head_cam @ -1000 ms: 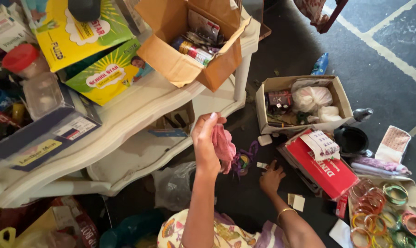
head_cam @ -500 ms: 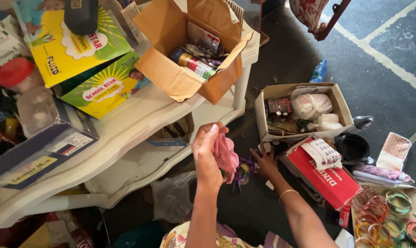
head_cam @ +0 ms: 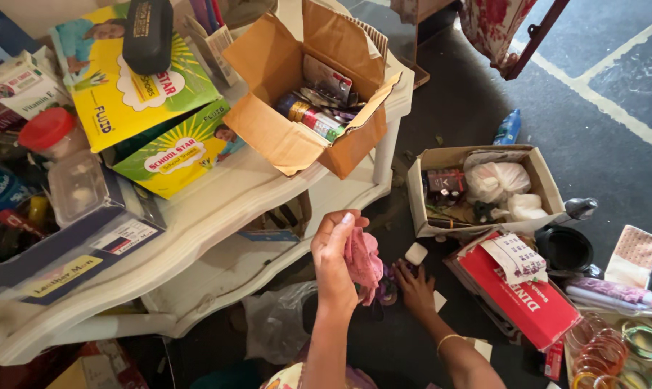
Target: The person sits on the floor and organizes various items on a small white table. They wipe the table surface with a pink cloth, move boxes and containers, and place items into a cardboard box.
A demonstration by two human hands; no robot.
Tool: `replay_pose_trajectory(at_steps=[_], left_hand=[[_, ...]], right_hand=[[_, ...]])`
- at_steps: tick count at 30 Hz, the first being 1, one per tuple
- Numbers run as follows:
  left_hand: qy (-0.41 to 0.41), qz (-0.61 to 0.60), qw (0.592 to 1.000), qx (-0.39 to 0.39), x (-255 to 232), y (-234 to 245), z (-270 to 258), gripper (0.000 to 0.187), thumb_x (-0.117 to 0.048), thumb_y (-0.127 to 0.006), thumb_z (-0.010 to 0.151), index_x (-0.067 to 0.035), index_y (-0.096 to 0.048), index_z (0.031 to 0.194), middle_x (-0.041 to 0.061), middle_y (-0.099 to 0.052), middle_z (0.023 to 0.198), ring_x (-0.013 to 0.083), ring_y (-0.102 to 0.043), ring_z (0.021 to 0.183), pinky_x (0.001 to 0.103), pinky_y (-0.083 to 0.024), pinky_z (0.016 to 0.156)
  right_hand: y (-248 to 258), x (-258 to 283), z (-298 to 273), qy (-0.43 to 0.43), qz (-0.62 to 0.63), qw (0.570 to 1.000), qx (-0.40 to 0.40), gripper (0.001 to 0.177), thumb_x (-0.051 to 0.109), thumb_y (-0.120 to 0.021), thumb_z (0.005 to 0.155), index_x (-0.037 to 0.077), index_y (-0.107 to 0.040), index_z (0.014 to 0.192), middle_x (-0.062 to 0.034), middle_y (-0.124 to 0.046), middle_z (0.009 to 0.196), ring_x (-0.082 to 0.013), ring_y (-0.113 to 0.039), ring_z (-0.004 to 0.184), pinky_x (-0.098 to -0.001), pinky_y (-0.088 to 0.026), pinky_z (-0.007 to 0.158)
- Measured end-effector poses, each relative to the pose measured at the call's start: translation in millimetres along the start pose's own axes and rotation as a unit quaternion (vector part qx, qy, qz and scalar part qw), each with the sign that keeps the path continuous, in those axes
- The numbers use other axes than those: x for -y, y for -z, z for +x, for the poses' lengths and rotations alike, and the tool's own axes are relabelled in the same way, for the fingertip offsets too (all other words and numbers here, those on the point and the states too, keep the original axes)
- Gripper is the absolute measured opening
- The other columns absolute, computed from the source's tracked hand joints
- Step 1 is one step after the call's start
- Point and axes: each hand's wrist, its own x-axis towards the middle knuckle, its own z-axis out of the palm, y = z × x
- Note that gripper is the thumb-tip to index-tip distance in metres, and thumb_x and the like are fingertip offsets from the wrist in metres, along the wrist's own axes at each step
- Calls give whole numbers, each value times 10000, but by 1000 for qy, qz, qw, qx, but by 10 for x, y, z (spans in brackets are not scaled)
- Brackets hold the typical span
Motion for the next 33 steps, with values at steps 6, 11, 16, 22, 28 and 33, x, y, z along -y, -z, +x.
replay_pose_trajectory(at_steps=[6, 11, 16, 22, 28, 33], left_hand=[[17, -21, 1000, -12, -9, 47, -21, 218, -204, -612, 938, 1, -627, 1007, 109, -645, 887, 140, -568, 528, 314, -446, 394], [-14, 20, 1000, -18, 21, 135, 6, 241, -205, -631, 969, 22, -653, 1047, 128, -666, 932, 124, -584, 624, 271, -482, 534], [-3, 37, 999, -19, 73, 186, -3, 240, -210, -639, 949, 14, -651, 1034, 118, -669, 918, 125, -584, 638, 274, -487, 547], [21, -18, 1000, -13, -13, 77, -1, 213, -207, -618, 943, -7, -634, 1012, 115, -648, 887, 157, -556, 530, 332, -446, 401], [44, -26, 999, -17, -39, -2, 7, 190, -212, -605, 951, -25, -610, 982, 114, -633, 857, 188, -536, 464, 375, -405, 303], [44, 23, 999, -22, 178, 29, 103, 172, -192, -649, 936, -21, -660, 951, 108, -668, 820, 175, -565, 539, 318, -459, 493]], right_hand=[[43, -74, -36, -10, 163, 986, -44, 535, 256, -609, 874, 105, -504, 1376, -97, -535, 1314, -351, -527, 1149, -514, -492, 925], [41, -54, -111, -31, 132, 991, 12, 302, 122, -542, 895, 86, -534, 1195, -104, -566, 1142, -322, -565, 1104, -419, -598, 770], [26, -82, -77, -32, 117, 990, 68, 176, 105, -520, 905, 110, -513, 1081, -97, -618, 1035, -315, -636, 1013, -415, -614, 715], [133, -192, -90, -106, 227, 967, 49, 174, 171, -572, 955, 97, -511, 1100, -196, -710, 858, -408, -709, 810, -516, -567, 688], [221, -407, -267, -272, 456, 829, -174, 191, 206, -647, 988, 57, -591, 1092, -161, -682, 782, -322, -659, 600, -442, -508, 501], [420, -820, -199, -345, 658, 661, -105, 193, 197, -680, 960, 57, -657, 1090, -49, -629, 773, -120, -522, 519, -288, -425, 415]])
